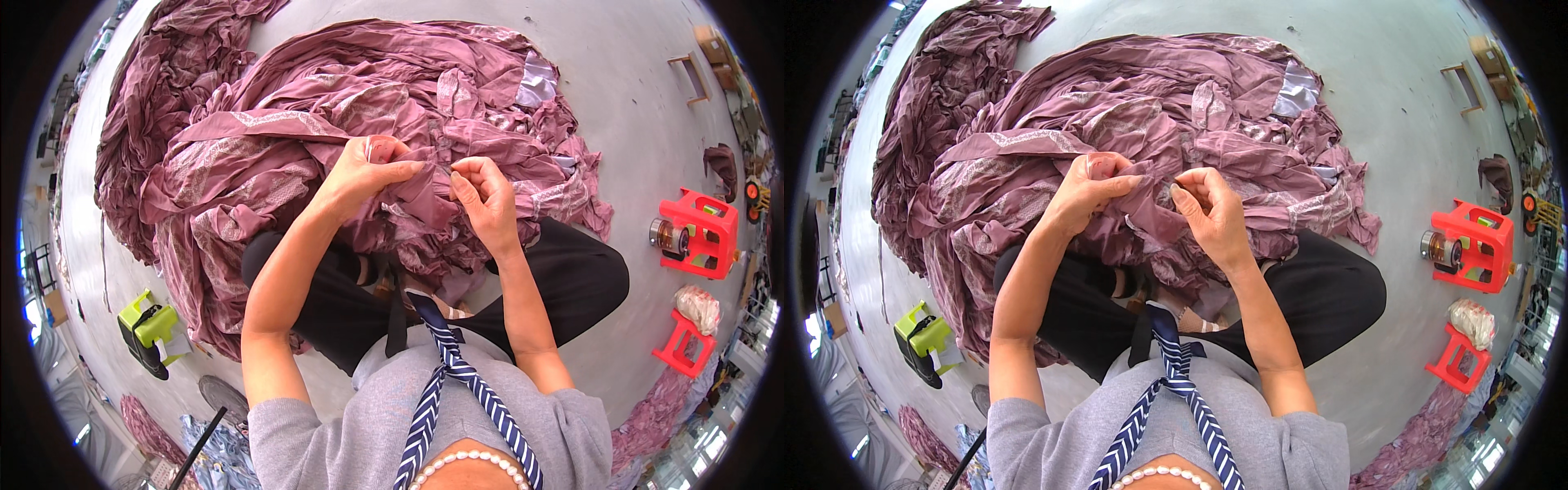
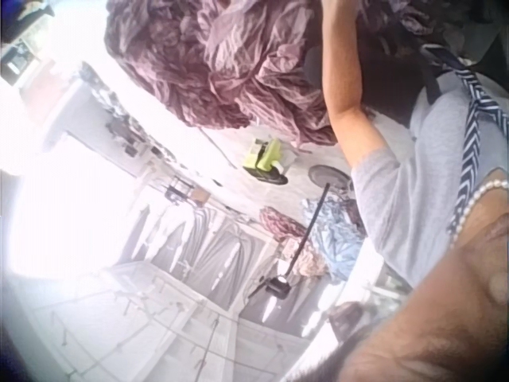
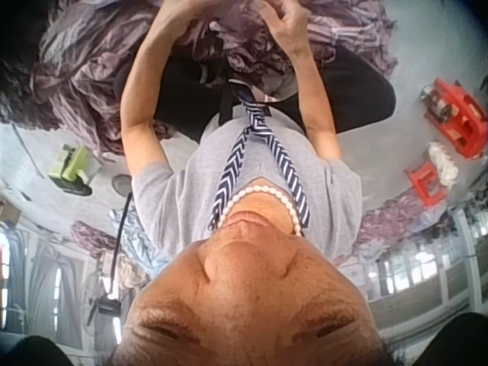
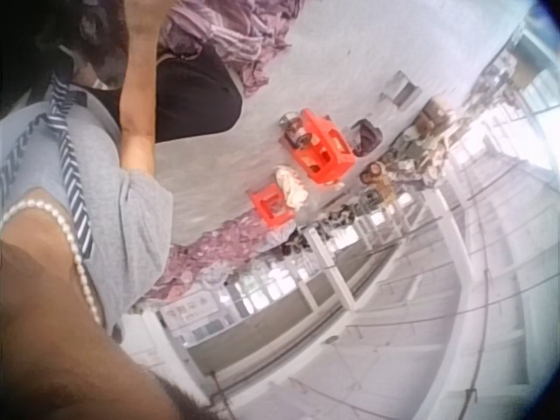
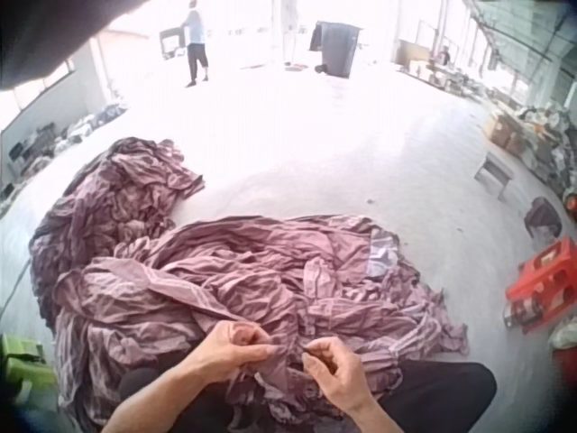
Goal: The person sits on the floor and uses a small knife to cut tags and small pieces from a large pile of mauve fabric. The person repeatedly picks up fabric pieces, cuts off tags or edges, and places the cut pieces aside.
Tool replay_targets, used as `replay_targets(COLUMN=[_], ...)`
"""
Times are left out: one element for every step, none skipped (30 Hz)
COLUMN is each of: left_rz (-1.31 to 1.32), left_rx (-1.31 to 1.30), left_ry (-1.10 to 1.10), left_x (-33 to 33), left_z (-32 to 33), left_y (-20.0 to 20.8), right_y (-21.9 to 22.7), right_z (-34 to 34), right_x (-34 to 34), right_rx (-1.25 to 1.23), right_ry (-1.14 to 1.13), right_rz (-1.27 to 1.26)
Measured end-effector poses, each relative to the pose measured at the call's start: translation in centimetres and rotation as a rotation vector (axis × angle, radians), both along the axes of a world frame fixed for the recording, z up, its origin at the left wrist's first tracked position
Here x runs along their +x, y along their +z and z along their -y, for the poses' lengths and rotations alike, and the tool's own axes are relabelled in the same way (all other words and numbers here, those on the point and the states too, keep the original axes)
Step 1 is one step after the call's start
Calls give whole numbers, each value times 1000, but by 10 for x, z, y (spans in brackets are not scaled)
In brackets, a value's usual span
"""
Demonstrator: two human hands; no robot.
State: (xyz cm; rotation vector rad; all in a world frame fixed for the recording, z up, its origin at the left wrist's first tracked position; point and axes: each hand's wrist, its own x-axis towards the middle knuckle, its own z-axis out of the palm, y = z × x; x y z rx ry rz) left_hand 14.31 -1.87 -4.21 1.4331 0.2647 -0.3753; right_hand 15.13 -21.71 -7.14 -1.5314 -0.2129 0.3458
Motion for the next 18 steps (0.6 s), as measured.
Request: replay_targets(left_rz=[3, 6, 2, -2, -6, -9, -12, -15, -15, -15, -14, -10, -5, 0, 8, 16, 23, 31], left_rx=[3, 7, 6, 6, 6, -1, -7, -13, -14, -14, -15, 2, 19, 35, 49, 62, 75, 78], left_ry=[-4, -8, -11, -14, -16, -26, -36, -46, -48, -51, -53, -53, -52, -52, -53, -54, -55, -52], left_x=[0, 0, 0, 0, 1, 1, 1, 1, 1, 2, 2, 2, 3, 3, 3, 2, 2, 2], left_z=[0, 0, 0, 0, 0, 0, 0, 0, 1, 1, 2, 2, 1, 2, 2, 3, 3, 4], left_y=[-1, 0, 0, 0, 0, 0, 1, 1, 2, 3, 3, 3, 2, 1, 1, 0, 0, -1], right_y=[0, 0, 0, 1, 3, 5, 8, 10, 9, 9, 8, 8, 9, 10, 12, 15, 16, 17], right_z=[1, 1, 0, -2, -4, -5, -5, -6, -6, -7, -7, -7, -6, -5, -5, -5, -4, -3], right_x=[2, 3, 4, 5, 6, 7, 8, 8, 9, 11, 13, 14, 15, 16, 17, 17, 18, 18], right_rx=[14, 29, 16, 3, -9, -49, -89, -129, -167, -204, -242, -272, -302, -332, -369, -407, -444, -494], right_ry=[23, 47, 40, 33, 26, 15, 5, -5, -24, -43, -62, -59, -56, -53, -51, -48, -45, -30], right_rz=[-27, -53, -30, -7, 17, 63, 109, 155, 250, 346, 441, 479, 518, 556, 597, 638, 679, 695])
